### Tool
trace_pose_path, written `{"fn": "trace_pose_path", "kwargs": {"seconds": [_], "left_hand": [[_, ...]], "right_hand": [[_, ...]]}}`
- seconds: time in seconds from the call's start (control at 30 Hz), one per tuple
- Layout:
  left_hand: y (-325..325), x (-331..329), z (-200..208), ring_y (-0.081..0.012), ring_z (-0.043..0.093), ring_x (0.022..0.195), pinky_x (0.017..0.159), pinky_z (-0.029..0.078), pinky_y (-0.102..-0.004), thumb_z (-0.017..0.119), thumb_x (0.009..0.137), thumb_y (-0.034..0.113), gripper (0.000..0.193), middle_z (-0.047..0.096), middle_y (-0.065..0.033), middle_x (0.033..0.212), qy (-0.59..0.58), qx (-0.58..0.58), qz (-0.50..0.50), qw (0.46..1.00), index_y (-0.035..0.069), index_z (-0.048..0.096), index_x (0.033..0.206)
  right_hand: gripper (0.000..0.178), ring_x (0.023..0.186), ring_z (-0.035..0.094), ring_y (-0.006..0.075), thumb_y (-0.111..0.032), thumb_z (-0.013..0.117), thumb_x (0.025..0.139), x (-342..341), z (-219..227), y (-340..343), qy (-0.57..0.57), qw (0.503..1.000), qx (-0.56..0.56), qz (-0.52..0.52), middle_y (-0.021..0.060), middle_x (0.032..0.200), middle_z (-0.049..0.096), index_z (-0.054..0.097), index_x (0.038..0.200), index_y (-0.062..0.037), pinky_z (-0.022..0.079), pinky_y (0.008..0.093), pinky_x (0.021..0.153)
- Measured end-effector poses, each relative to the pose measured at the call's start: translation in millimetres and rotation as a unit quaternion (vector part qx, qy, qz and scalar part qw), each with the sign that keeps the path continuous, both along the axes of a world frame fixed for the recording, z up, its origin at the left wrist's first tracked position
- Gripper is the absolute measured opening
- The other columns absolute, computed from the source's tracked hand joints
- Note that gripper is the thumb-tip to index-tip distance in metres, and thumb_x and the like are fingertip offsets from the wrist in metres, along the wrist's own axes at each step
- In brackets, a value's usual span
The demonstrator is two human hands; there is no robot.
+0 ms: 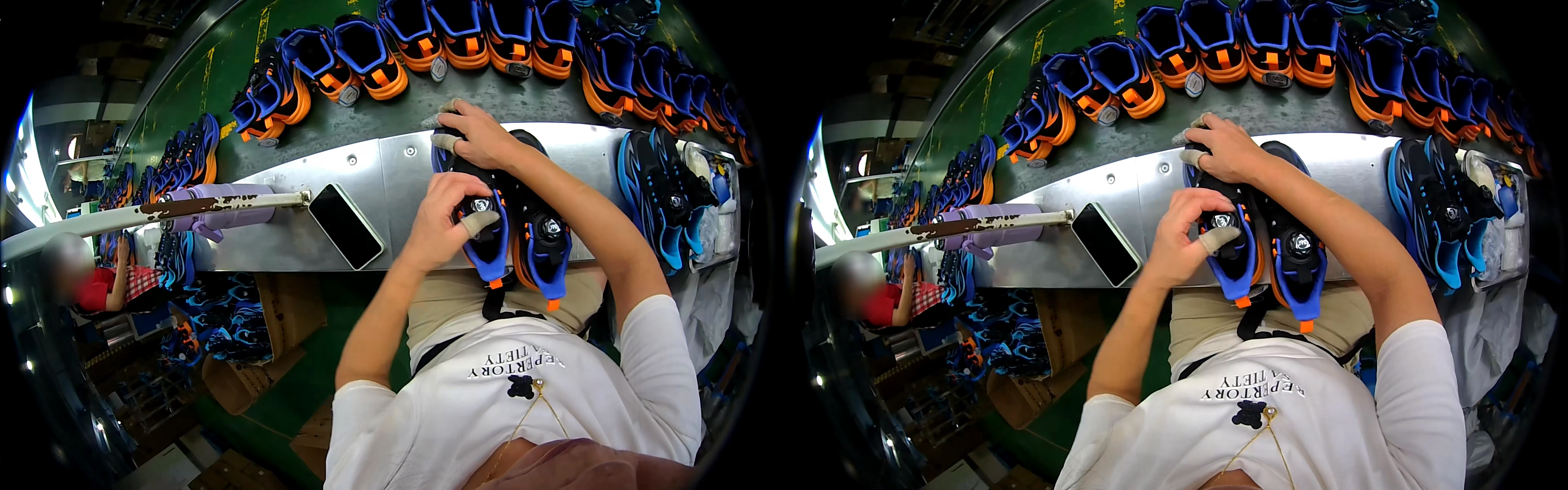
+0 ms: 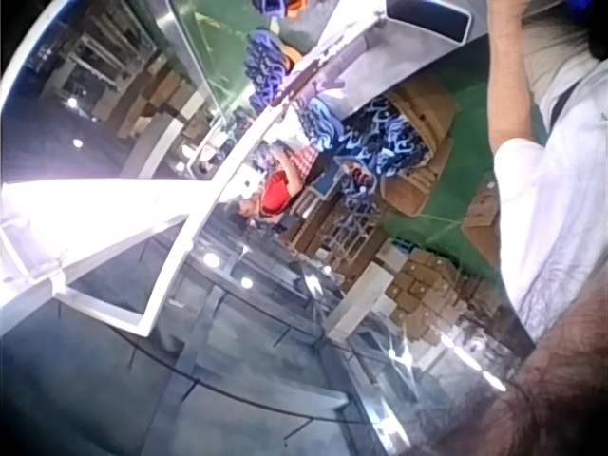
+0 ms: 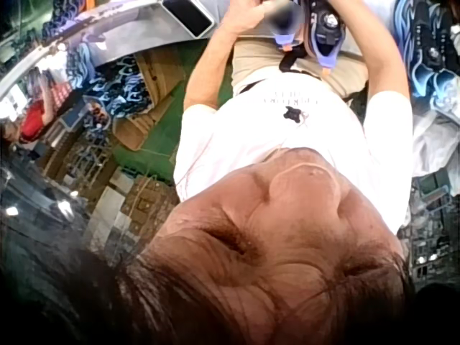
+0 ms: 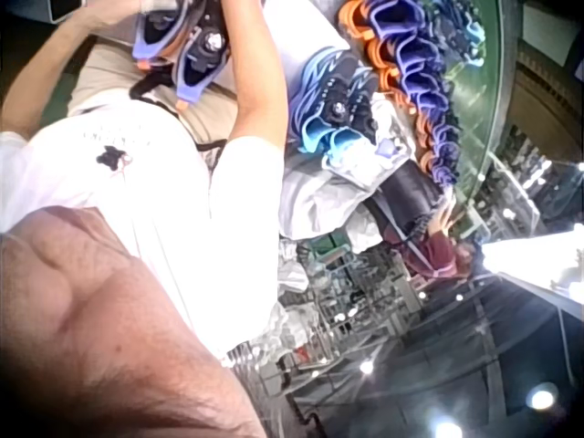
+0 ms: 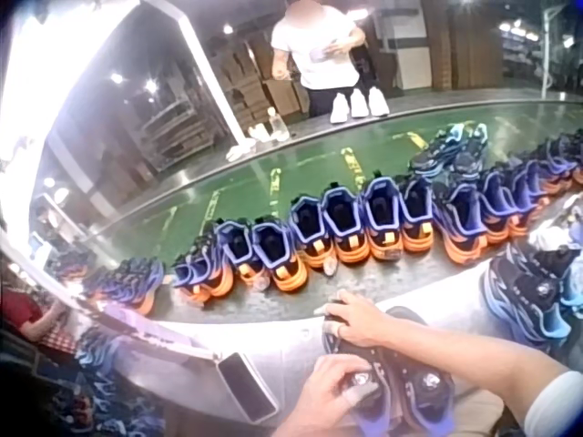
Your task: The person places laces into shoes, tightens the dials on the shoes, and places them onto a conveyor belt.
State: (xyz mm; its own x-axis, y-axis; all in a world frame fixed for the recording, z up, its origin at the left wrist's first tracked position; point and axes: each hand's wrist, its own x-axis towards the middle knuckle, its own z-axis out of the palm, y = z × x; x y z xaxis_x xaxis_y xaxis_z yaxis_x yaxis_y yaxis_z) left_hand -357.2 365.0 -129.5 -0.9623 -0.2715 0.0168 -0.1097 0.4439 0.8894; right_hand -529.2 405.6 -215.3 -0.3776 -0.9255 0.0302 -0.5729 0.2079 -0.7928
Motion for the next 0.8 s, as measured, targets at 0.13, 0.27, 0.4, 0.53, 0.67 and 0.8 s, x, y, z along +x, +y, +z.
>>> {"fn": "trace_pose_path", "kwargs": {"seconds": [0.13,0.27,0.4,0.53,0.67,0.8], "left_hand": [[-9.2,-8.0,4.0,-0.0245,0.050,0.107,0.093,0.040,-0.0353,0.075,0.076,0.021,0.028,0.060,-0.0069,0.109,-0.010,-0.037,-0.059,0.997,0.007,0.065,0.099],[-2.0,-8.5,-6.2,-0.0259,0.047,0.107,0.098,0.035,-0.0369,0.075,0.077,0.025,0.028,0.060,-0.0056,0.105,0.003,-0.011,-0.043,0.999,0.008,0.065,0.097],[-23.1,-14.7,-5.9,-0.0264,0.048,0.110,0.099,0.035,-0.0370,0.072,0.080,0.024,0.029,0.061,-0.0057,0.114,-0.027,0.041,-0.117,0.992,0.008,0.066,0.103],[15.2,10.2,22.0,-0.0228,0.058,0.102,0.090,0.045,-0.0329,0.061,0.091,0.015,0.021,0.061,-0.0098,0.119,0.009,-0.004,0.055,0.998,0.004,0.064,0.109],[43.8,59.0,24.6,-0.0216,0.063,0.094,0.080,0.051,-0.0282,0.053,0.098,0.018,0.027,0.057,-0.0145,0.123,-0.144,0.238,0.265,0.923,-0.002,0.059,0.116],[69.7,36.7,36.8,-0.0282,0.063,0.103,0.072,0.054,-0.0302,0.046,0.101,0.019,0.035,0.057,-0.0166,0.123,-0.162,0.587,0.260,0.750,-0.006,0.051,0.124]], "right_hand": [[0.041,0.113,0.051,0.0368,-0.039,0.059,0.088,-2.6,-0.9,1.2,-0.003,1.000,-0.004,-0.001,0.0160,0.122,0.052,0.062,0.119,-0.0119,0.041,0.0440,0.096],[0.038,0.113,0.051,0.0366,-0.037,0.060,0.088,-1.1,-0.1,2.3,-0.002,1.000,-0.009,0.002,0.0165,0.121,0.053,0.063,0.117,-0.0113,0.041,0.0435,0.095],[0.031,0.108,0.053,0.0368,-0.032,0.064,0.087,-2.1,-2.1,1.8,0.012,0.998,-0.059,-0.011,0.0167,0.117,0.055,0.067,0.109,-0.0101,0.043,0.0434,0.093],[0.022,0.098,0.056,0.0344,-0.029,0.067,0.085,-22.9,22.4,18.6,0.084,0.981,-0.172,-0.012,0.0155,0.111,0.059,0.071,0.096,-0.0098,0.046,0.0390,0.084],[0.027,0.078,0.059,0.0277,-0.029,0.074,0.079,-23.7,90.4,71.3,-0.164,0.978,0.019,0.127,0.0132,0.090,0.059,0.070,0.097,-0.0083,0.047,0.0372,0.071],[0.040,0.077,0.059,0.0315,-0.026,0.078,0.072,2.3,107.8,87.4,-0.058,0.980,0.044,0.186,0.0148,0.090,0.054,0.065,0.103,-0.0047,0.047,0.0394,0.069]]}}
